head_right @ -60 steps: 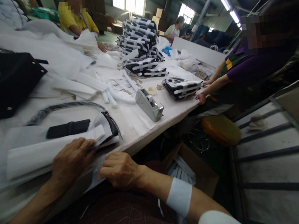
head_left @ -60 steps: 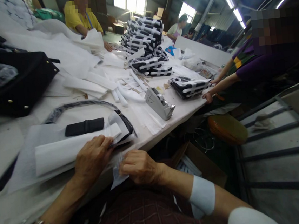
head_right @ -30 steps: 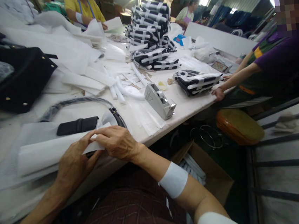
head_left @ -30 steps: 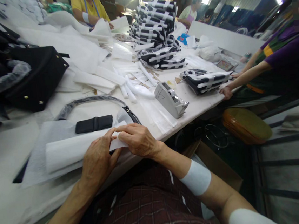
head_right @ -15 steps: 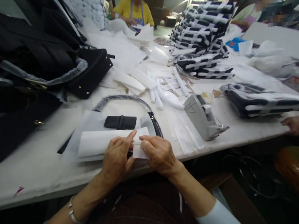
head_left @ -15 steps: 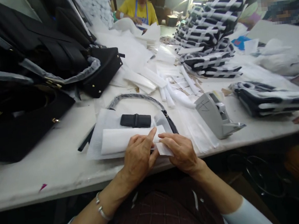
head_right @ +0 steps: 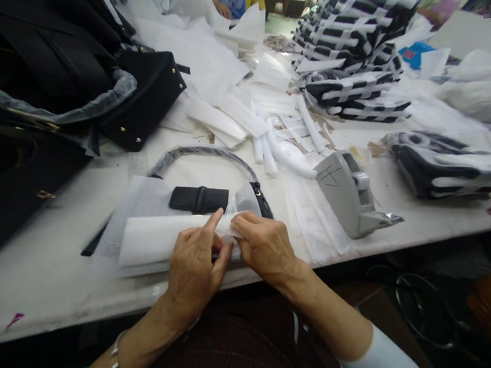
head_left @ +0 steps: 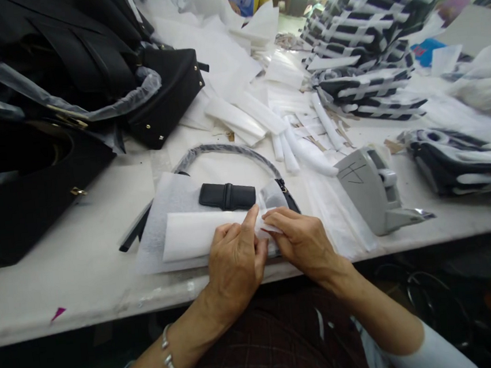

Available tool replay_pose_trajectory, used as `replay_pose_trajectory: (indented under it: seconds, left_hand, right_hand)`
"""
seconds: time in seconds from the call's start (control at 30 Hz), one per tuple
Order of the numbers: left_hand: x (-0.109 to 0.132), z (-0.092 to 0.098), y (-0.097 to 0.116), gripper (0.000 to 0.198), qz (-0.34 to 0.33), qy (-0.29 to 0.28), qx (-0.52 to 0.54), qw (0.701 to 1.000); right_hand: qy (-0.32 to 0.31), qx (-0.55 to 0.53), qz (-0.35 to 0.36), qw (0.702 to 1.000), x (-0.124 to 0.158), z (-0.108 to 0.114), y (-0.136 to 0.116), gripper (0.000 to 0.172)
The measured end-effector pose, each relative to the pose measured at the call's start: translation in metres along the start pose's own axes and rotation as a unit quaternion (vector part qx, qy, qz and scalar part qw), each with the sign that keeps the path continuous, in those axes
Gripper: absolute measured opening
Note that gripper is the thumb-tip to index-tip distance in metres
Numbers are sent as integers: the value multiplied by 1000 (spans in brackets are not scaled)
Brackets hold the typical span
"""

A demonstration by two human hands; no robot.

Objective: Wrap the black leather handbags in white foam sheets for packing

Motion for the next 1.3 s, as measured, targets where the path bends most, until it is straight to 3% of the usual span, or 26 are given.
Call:
replay_pose_trajectory:
  seconds: [0.07, 0.27, 0.5, 0.7, 1.0, 1.17, 1.3]
  left_hand:
    - [-2, -1, -1, 54, 19, -4, -5, 1000]
    - [-3, 3, 1, 55, 20, 21, -18, 999]
    - [11, 5, 2, 14, -117, 33, -60, 991]
    - [17, 1, 6, 12, -224, -10, -23, 974]
    - [17, -5, 7, 21, -230, -54, -65, 969]
    - [15, -9, 6, 33, -209, -92, -89, 969]
    - [16, -10, 4, 32, -207, -91, -94, 970]
  right_hand:
    - [-1, -35, -32, 999, -4, -3, 7, 13]
    - [-17, -72, -114, 991, -11, -8, 20, 23]
    - [-23, -112, -147, 982, -12, -10, 24, 23]
    - [-14, -147, -153, 977, -14, -15, 32, 21]
    - [19, -243, -212, 946, -16, -28, 58, 10]
    - [-29, -184, -241, 953, -30, -23, 62, 17]
    - [-42, -70, -277, 957, -37, -10, 54, 26]
Point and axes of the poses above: each hand's wrist, its own x-axis away from the middle knuckle, its own z-axis out of the back of the hand, y = z × x, the point moved 5 cm from there along -x, towards the middle knuckle, and after that the axes turned 9 degrees about -y, right-handed, at the moved point
